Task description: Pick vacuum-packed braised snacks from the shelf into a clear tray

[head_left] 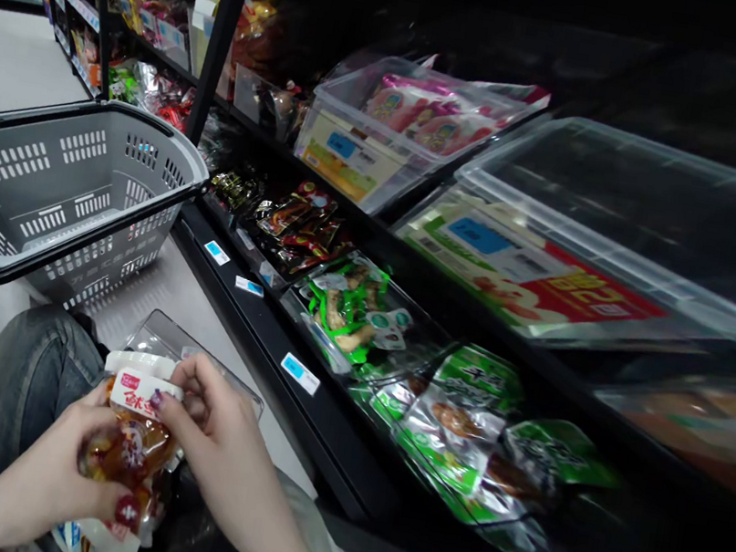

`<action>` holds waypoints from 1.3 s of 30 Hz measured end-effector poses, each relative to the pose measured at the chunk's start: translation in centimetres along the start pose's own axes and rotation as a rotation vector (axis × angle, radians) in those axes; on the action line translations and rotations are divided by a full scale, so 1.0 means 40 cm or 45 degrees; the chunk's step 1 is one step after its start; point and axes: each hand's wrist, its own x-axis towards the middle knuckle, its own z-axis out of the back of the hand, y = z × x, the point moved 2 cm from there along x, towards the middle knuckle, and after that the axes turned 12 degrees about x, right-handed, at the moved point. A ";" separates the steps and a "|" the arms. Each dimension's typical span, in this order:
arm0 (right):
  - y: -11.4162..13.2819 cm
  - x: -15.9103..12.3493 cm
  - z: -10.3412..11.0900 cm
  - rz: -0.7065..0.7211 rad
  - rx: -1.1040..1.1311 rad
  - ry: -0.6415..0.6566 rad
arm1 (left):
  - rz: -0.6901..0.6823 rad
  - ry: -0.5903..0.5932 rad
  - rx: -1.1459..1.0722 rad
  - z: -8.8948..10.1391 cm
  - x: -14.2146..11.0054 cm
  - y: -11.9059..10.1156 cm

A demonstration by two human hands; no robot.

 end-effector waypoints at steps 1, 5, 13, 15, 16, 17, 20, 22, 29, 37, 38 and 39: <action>0.001 0.002 -0.008 0.014 -0.041 -0.011 | 0.010 -0.001 -0.003 0.002 0.001 -0.005; 0.016 0.014 -0.029 0.124 -0.131 0.070 | 0.038 -0.012 -0.138 0.027 -0.002 -0.009; 0.027 0.027 0.024 0.229 -0.114 0.055 | 0.085 -0.207 -0.060 0.087 -0.013 0.014; 0.014 0.027 0.004 0.156 -0.061 0.241 | 0.046 -0.230 0.046 0.088 -0.016 0.014; 0.007 0.028 -0.008 0.133 -0.012 0.290 | 0.027 -0.246 0.094 0.086 -0.018 0.011; -0.001 0.027 -0.019 0.118 0.065 0.313 | 0.010 -0.262 0.131 0.083 -0.020 0.007; -0.027 0.020 -0.039 0.094 0.413 0.313 | -0.013 -0.271 0.166 0.067 -0.024 -0.010; -0.043 0.009 -0.037 0.104 0.616 0.279 | -0.017 -0.255 0.182 0.055 -0.024 -0.020; -0.092 -0.026 0.030 0.142 1.113 -0.207 | -0.102 -0.196 -0.116 0.039 -0.014 0.001; -0.096 -0.034 0.112 0.152 1.340 -0.454 | -0.173 -0.070 -1.004 0.038 0.008 0.009; -0.096 -0.036 0.110 0.136 1.355 -0.431 | -0.166 -0.056 -1.075 0.038 0.009 0.009; -0.097 -0.037 0.107 0.132 1.370 -0.405 | -0.160 -0.011 -1.149 0.038 0.009 0.009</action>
